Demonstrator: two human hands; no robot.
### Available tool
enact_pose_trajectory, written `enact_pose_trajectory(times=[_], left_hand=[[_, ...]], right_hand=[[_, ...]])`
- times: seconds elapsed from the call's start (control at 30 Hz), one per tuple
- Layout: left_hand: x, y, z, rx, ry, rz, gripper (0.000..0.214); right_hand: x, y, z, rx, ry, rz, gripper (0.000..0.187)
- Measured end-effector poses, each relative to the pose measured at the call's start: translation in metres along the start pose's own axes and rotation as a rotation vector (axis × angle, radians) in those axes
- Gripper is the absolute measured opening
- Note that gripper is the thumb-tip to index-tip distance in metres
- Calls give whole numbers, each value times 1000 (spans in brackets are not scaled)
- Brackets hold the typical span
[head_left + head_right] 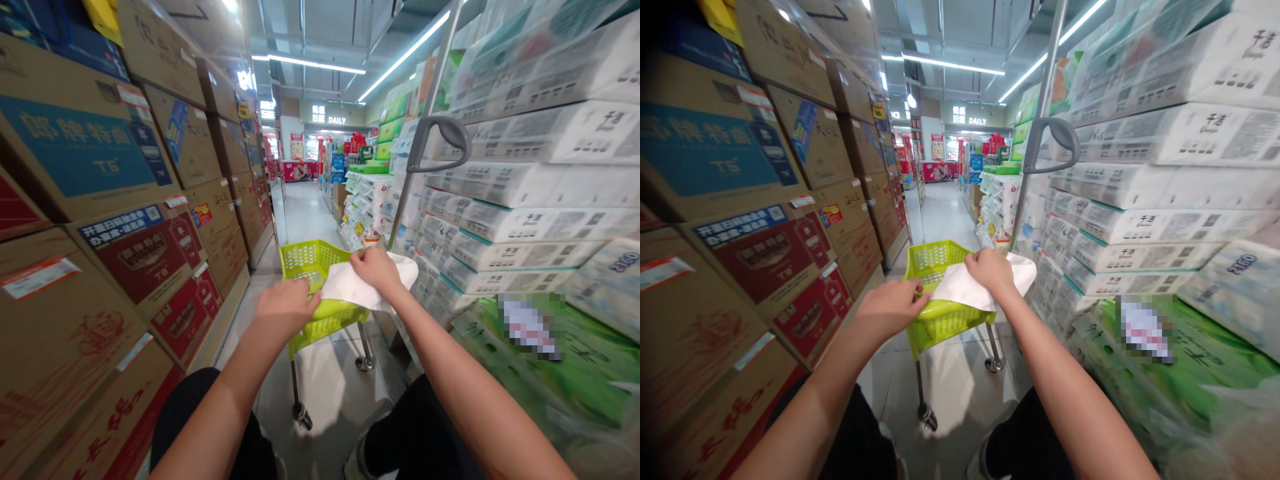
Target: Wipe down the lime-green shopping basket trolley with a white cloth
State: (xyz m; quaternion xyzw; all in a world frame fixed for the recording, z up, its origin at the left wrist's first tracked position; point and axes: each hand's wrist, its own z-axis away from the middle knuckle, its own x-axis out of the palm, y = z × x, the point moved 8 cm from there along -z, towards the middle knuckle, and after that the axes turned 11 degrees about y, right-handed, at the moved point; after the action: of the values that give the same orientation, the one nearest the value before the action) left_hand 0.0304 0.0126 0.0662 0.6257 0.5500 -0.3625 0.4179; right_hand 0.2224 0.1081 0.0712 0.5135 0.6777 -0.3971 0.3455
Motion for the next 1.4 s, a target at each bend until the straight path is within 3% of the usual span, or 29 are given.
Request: enact_pose_trajectory(times=[0.07,0.17,0.3,0.4,0.5,0.63,0.73,0.83,1.03,1.13,1.23,1.4], left_hand=[[2,17,4,4,2,-82,56],[11,31,9,56,93,-105,65],[17,17,13,69,190,-122,70],[16,7,15,109,209,-128,65],[17,4,15,168,212,-117,53],[18,4,16,151,261,-115,49],[17,6,16,99,355,-144,55],[16,4,14,25,403,-165,61],[14,-8,6,-39,344,-169,62],[12,-14,6,-41,325,-183,59],[13,-12,8,4,305,-184,56],[17,-1,10,75,279,-144,54]], right_hand=[[-7,-4,9,-12,75,-19,53],[-6,-18,28,-145,56,-31,48],[-12,-34,57,-338,137,-45,43],[-15,-34,62,-341,163,-37,44],[-3,-23,45,-264,4,-35,51],[26,-5,9,-163,-349,-132,59],[32,4,-4,-77,-417,-146,58],[18,4,6,-67,-214,-92,57],[-10,-19,84,-201,344,-113,47],[-16,-23,103,-186,453,-148,48],[-14,-19,87,-138,315,-122,51],[13,1,23,-82,-220,-79,74]])
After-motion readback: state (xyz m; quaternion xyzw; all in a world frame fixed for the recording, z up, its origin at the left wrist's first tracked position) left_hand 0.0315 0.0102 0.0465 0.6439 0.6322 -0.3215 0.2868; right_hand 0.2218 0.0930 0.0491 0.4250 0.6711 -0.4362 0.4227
